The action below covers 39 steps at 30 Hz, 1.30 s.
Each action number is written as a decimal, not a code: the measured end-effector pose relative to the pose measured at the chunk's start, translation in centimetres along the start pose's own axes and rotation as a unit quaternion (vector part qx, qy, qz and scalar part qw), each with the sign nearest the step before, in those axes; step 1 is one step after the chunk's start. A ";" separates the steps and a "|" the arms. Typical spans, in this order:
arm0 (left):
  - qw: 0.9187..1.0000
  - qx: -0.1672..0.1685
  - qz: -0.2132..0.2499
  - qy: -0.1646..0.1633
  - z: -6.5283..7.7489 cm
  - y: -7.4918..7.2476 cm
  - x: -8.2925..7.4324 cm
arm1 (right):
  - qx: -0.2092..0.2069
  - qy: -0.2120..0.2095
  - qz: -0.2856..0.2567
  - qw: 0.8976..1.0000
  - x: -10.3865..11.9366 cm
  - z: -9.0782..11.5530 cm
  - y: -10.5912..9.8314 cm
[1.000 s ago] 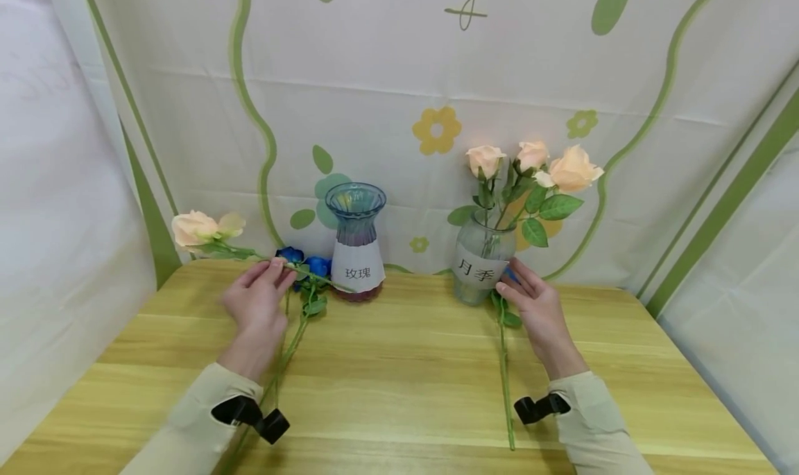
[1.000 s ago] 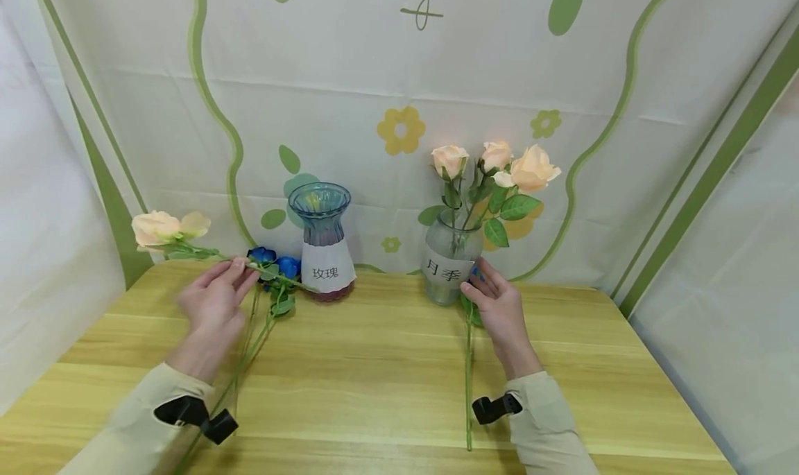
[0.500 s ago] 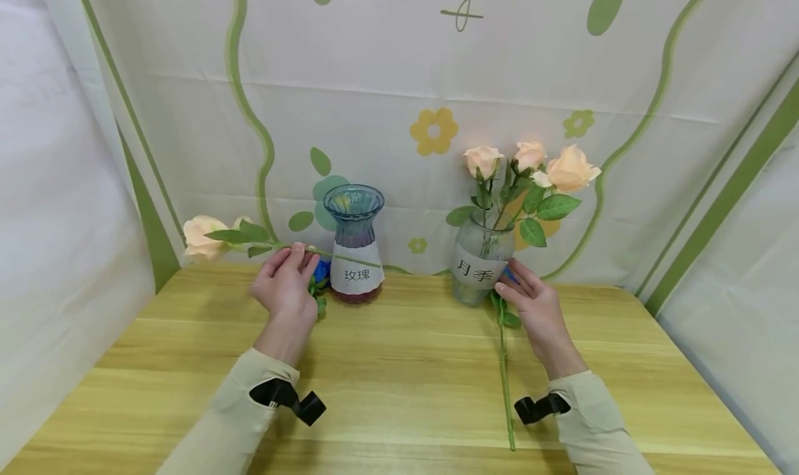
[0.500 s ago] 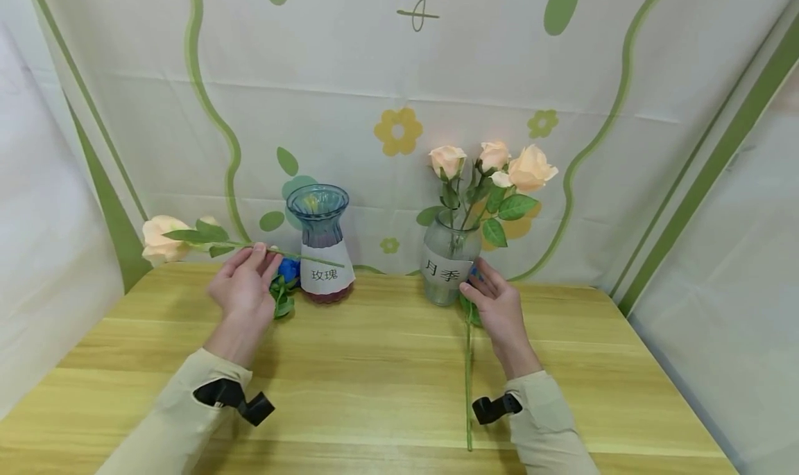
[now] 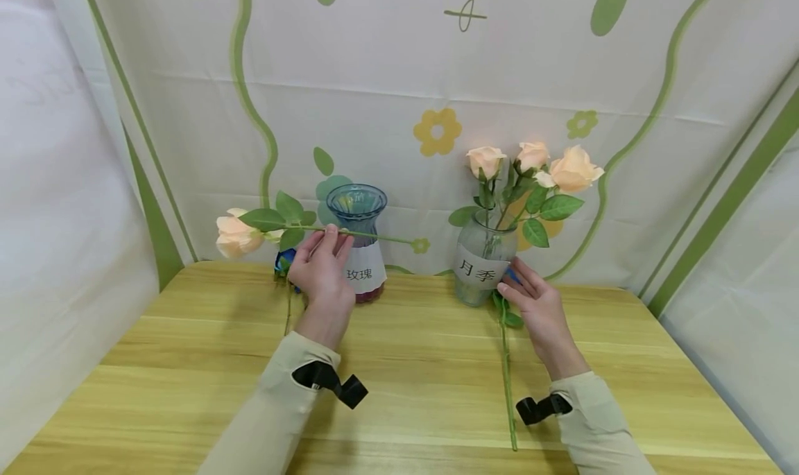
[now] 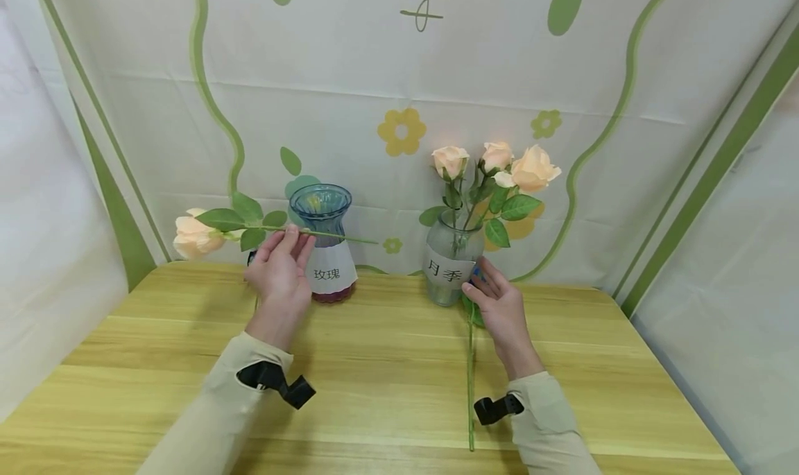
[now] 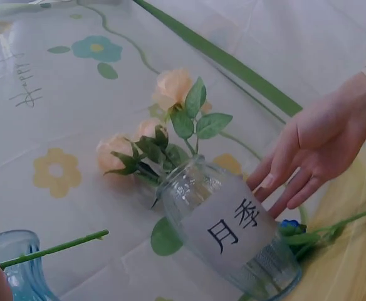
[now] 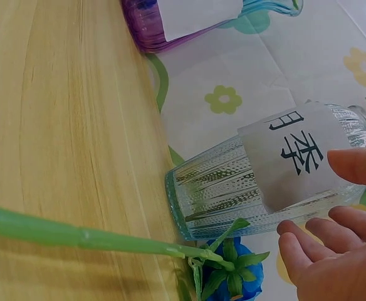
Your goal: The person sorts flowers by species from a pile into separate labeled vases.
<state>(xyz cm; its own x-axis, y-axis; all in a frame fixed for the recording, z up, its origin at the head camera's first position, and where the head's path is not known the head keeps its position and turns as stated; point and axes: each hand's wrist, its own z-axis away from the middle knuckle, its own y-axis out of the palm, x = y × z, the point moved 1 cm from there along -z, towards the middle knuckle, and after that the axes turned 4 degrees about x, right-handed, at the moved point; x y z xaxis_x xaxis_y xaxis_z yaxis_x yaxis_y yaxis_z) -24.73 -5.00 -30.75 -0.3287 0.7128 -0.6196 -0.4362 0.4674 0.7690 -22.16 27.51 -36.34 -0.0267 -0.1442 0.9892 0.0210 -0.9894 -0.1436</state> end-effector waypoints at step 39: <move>0.999 0.018 0.030 -0.034 4.1 7.3 6.0 | -0.003 0.000 0.001 1.000 -0.2 -0.2 -0.2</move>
<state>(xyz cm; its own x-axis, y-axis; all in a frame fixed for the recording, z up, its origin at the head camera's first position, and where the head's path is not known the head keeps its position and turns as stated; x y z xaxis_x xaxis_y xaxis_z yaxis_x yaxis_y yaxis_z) -26.53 4.86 -28.21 -0.2949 0.7741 -0.5602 -0.3859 0.4399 0.8109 -22.33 27.73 -36.52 -0.0259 -0.1466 0.9889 0.0147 -0.9891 -0.1462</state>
